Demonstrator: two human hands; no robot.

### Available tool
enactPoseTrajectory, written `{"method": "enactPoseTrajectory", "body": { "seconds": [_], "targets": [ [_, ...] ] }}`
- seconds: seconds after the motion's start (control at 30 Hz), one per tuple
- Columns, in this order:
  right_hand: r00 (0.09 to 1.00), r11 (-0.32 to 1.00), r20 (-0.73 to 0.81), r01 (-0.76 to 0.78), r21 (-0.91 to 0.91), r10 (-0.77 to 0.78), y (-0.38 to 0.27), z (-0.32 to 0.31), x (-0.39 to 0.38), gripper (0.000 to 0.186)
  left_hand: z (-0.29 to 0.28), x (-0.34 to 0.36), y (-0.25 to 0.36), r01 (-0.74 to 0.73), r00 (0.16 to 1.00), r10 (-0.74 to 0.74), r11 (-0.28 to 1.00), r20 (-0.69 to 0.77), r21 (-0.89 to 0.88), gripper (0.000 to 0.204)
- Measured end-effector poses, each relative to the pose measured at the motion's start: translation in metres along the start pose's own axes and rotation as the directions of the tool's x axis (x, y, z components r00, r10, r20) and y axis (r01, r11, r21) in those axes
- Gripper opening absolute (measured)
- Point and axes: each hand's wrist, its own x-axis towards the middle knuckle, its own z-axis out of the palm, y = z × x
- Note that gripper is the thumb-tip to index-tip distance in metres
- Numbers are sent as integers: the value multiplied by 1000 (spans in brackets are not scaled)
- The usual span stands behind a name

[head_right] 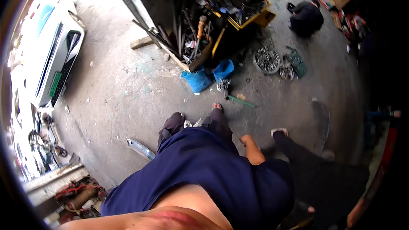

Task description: The person is working on the front bumper of a white car in a garage. They use a screwdriver to remove screws from the bumper area and then use a hammer to tap on the bumper. The person also picks up a tire and places it on the floor.

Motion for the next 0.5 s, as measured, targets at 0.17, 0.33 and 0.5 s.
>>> {"method": "enactPoseTrajectory", "body": {
  "seconds": [0.17, 0.33, 0.5],
  "targets": [
    [893, 664, -8, -329, 671, 451, 124, 83, -128, 33, 4, 110, 222, -190, 978, 144, 915, 152, 356, 29],
    [839, 406, -381, 216, 888, 387, 99, 146, -293, 27, 54, 78, 558, -596, 788, 572, 618, 228, 512, 33],
    [334, 715, -686, 51, 697, 646, 131, 206, -539, 38, 211, -1, 543, -703, 667, 595, 300, 450, 645, 40]
  ]
}}
